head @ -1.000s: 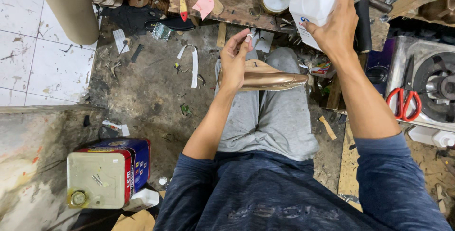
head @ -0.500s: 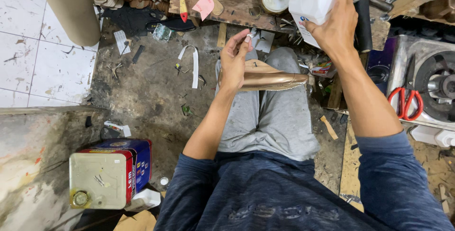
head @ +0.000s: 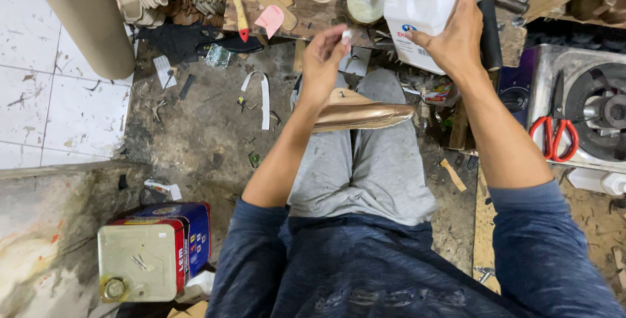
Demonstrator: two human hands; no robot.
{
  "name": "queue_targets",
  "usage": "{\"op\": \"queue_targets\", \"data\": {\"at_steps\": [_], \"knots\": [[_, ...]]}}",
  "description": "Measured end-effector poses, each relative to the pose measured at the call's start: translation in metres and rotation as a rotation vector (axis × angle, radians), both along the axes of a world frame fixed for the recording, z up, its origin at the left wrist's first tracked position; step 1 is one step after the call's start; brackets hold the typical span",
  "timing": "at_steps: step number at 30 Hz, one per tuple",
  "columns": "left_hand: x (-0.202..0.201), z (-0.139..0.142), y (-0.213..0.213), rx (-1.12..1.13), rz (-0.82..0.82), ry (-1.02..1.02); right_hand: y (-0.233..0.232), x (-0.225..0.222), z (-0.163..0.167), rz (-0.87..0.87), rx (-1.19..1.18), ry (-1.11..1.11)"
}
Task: The person uses a curved metal tool to scrape the sole of a gold-colored shoe, then pours a liquid from a white bottle into a small bowl. They dip a cotton pad into the liquid and wipe the shoe's upper and sole edges.
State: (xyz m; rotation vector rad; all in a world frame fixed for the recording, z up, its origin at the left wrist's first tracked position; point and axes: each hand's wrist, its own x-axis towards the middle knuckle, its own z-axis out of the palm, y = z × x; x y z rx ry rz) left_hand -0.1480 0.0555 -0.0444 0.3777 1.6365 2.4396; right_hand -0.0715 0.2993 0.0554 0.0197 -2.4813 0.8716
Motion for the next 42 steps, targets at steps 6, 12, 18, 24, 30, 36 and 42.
{"op": "queue_targets", "data": {"at_steps": [6,12,18,24,30,36,42], "knots": [[-0.067,0.016,0.055,-0.111,0.013,0.274,0.001,0.003,0.001,0.026,-0.088,0.043],[-0.092,0.038,0.095,-0.22,-0.107,0.334,0.004,0.009,0.003,0.033,-0.109,0.063],[-0.09,0.068,0.091,-0.341,-0.194,0.716,0.011,0.02,0.0,0.054,-0.14,0.088],[-0.078,0.1,0.087,-0.353,-0.466,0.714,0.017,0.036,-0.008,0.042,-0.192,0.113],[-0.057,0.107,0.095,-0.482,-0.222,0.868,0.016,0.053,-0.013,-0.052,-0.202,0.142],[-0.048,0.105,0.1,-0.317,-0.491,0.736,0.013,0.076,-0.014,-0.119,-0.25,0.071],[-0.027,0.113,0.109,-0.539,-0.413,0.86,0.012,0.097,-0.02,-0.133,-0.275,0.108]]}}
